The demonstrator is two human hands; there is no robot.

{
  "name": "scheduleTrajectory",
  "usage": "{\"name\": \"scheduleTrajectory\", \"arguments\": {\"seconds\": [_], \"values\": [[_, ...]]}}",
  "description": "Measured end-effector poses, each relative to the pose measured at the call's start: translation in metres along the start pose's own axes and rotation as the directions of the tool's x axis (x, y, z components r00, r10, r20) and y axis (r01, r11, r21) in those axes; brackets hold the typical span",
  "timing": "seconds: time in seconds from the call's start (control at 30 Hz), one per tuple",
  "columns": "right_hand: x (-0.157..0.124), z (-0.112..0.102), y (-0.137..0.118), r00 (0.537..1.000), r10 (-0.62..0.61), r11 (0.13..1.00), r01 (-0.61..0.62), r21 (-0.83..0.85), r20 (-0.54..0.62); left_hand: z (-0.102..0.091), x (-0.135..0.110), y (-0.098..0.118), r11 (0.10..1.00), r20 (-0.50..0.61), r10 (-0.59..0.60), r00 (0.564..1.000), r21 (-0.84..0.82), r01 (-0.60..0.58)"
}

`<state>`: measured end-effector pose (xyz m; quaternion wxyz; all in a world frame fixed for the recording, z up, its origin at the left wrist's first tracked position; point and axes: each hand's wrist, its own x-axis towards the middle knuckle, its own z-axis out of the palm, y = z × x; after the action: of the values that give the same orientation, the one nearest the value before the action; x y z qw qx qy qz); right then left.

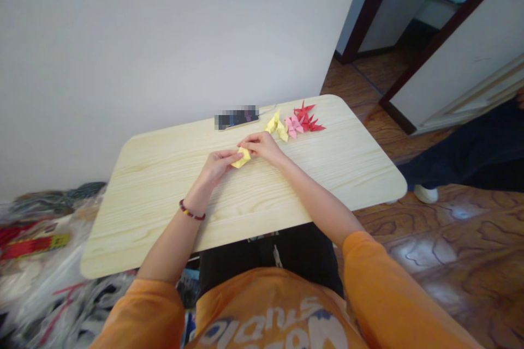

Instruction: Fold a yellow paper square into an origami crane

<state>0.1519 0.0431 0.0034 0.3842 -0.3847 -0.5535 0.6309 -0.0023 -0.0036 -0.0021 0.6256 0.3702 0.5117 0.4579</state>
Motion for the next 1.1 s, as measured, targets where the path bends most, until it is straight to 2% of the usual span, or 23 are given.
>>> {"name": "scheduleTrajectory", "arguments": {"seconds": [0.17,0.33,0.5,0.67,0.83,0.93,1.1], "values": [[-0.001,0.001,-0.001,1.000,-0.011,1.000,0.011,-0.001,0.024,0.000,-0.001,0.001,1.000,-0.006,0.003,1.000,0.000,-0.003],[-0.004,0.006,0.000,0.999,-0.047,0.994,0.044,-0.097,-0.027,-0.001,0.000,-0.001,1.000,0.008,0.006,1.000,0.011,-0.006],[0.000,0.004,0.003,0.974,-0.204,0.956,0.176,-0.236,-0.098,-0.001,0.000,0.000,1.000,0.032,0.004,0.999,-0.026,-0.004],[0.003,-0.001,0.004,0.942,-0.327,0.882,0.274,-0.382,-0.078,-0.002,-0.001,0.003,0.998,0.078,0.003,0.997,-0.062,0.002],[0.003,-0.001,0.010,0.953,-0.304,0.876,0.272,-0.398,-0.018,-0.004,0.001,0.002,0.997,0.095,0.027,0.995,-0.075,-0.020],[0.002,0.001,0.013,0.947,-0.322,0.852,0.292,-0.435,0.004,-0.005,0.001,0.002,0.993,0.027,0.069,0.997,-0.098,-0.066],[0.000,0.003,0.011,0.882,-0.472,0.734,0.404,-0.545,0.018,-0.005,0.002,0.003,0.986,-0.148,0.060,0.987,-0.143,-0.082]]}}
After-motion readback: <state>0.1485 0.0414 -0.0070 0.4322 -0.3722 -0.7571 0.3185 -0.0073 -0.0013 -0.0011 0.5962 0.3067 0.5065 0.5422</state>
